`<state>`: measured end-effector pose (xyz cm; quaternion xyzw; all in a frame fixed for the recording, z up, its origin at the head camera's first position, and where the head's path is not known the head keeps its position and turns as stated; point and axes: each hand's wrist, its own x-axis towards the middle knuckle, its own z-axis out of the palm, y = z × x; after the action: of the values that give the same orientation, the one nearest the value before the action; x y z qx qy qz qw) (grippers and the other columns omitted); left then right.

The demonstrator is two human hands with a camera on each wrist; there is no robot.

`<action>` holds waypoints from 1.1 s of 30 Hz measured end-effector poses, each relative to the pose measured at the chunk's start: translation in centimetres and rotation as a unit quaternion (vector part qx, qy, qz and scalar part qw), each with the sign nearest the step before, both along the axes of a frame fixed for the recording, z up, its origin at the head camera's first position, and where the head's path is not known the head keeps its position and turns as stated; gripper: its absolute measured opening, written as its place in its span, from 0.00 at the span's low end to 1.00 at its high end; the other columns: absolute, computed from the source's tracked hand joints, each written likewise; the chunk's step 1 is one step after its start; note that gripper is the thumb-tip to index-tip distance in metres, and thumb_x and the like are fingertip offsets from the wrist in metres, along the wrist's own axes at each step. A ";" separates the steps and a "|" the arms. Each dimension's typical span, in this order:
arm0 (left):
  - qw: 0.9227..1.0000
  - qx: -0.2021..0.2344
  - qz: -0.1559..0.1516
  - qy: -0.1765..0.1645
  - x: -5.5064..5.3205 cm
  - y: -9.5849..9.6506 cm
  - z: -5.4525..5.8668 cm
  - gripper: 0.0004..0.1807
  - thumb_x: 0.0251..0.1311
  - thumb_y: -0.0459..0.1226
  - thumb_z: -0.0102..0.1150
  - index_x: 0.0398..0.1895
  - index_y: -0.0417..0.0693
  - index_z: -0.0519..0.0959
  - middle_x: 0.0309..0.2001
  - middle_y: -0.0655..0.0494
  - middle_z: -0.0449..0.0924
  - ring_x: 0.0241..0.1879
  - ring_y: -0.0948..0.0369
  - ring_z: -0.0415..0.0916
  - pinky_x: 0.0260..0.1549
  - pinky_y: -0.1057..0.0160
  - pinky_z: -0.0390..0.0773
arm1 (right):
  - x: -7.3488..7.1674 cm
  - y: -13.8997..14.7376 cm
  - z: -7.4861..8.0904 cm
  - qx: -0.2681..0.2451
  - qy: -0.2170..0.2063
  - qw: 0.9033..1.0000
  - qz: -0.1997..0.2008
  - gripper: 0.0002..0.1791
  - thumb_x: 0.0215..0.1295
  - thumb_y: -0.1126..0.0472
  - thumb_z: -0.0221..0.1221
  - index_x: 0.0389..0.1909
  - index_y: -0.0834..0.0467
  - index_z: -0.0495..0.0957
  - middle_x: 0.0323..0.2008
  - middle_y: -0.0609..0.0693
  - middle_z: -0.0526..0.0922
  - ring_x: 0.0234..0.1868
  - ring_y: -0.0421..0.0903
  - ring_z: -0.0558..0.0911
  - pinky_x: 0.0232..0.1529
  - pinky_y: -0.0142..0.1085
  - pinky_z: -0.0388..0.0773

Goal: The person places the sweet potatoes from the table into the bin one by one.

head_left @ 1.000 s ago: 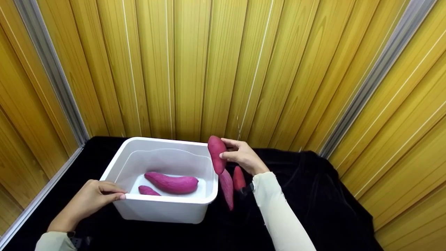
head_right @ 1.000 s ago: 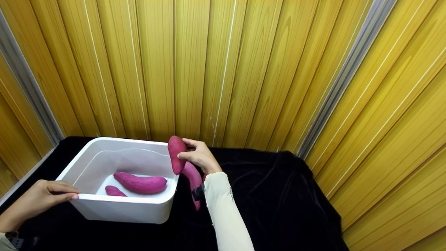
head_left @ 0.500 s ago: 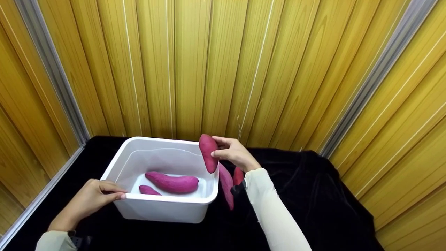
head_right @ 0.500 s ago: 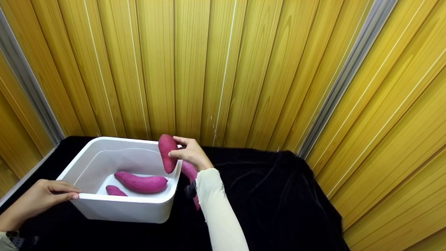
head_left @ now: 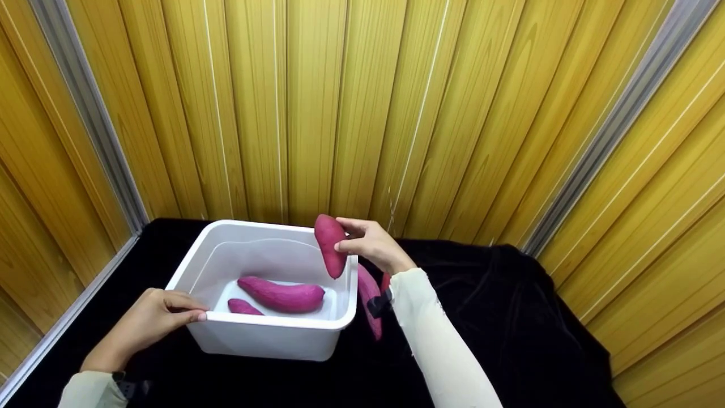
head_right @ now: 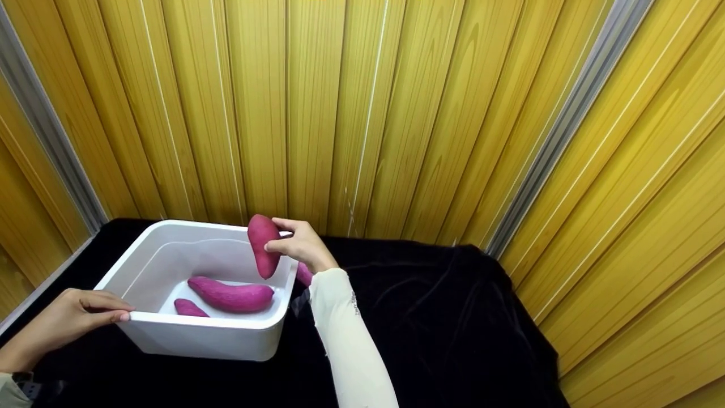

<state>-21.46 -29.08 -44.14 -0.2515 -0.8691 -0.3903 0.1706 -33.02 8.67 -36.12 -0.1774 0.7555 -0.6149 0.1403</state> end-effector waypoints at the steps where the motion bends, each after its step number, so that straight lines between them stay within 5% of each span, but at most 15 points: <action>1: 1.000 0.000 -0.001 0.000 0.0 0.0 0.0 0.04 0.46 0.31 0.73 0.27 0.45 0.88 0.27 0.53 0.87 0.32 0.79 0.76 0.28 0.81 0.73 | 0.0 -0.1 0.0 -0.002 0.000 1.000 0.001 0.36 0.52 0.70 0.62 0.66 0.63 0.67 0.53 0.61 0.80 0.46 0.44 0.81 0.50 0.36 0.78; 33: 1.000 0.006 -0.001 0.009 0.2 0.0 -0.4 0.04 0.44 0.30 0.73 0.26 0.46 0.88 0.27 0.54 0.87 0.33 0.79 0.76 0.29 0.82 0.72 | 0.1 -1.2 0.1 0.017 -0.004 1.000 0.004 0.37 0.53 0.68 0.62 0.67 0.64 0.65 0.56 0.61 0.79 0.49 0.46 0.82 0.51 0.38 0.79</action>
<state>-21.24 -29.09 -44.53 -0.2550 -0.8648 -0.3936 0.1792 -32.93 7.50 -36.02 -0.1751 0.7647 -0.6021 0.1487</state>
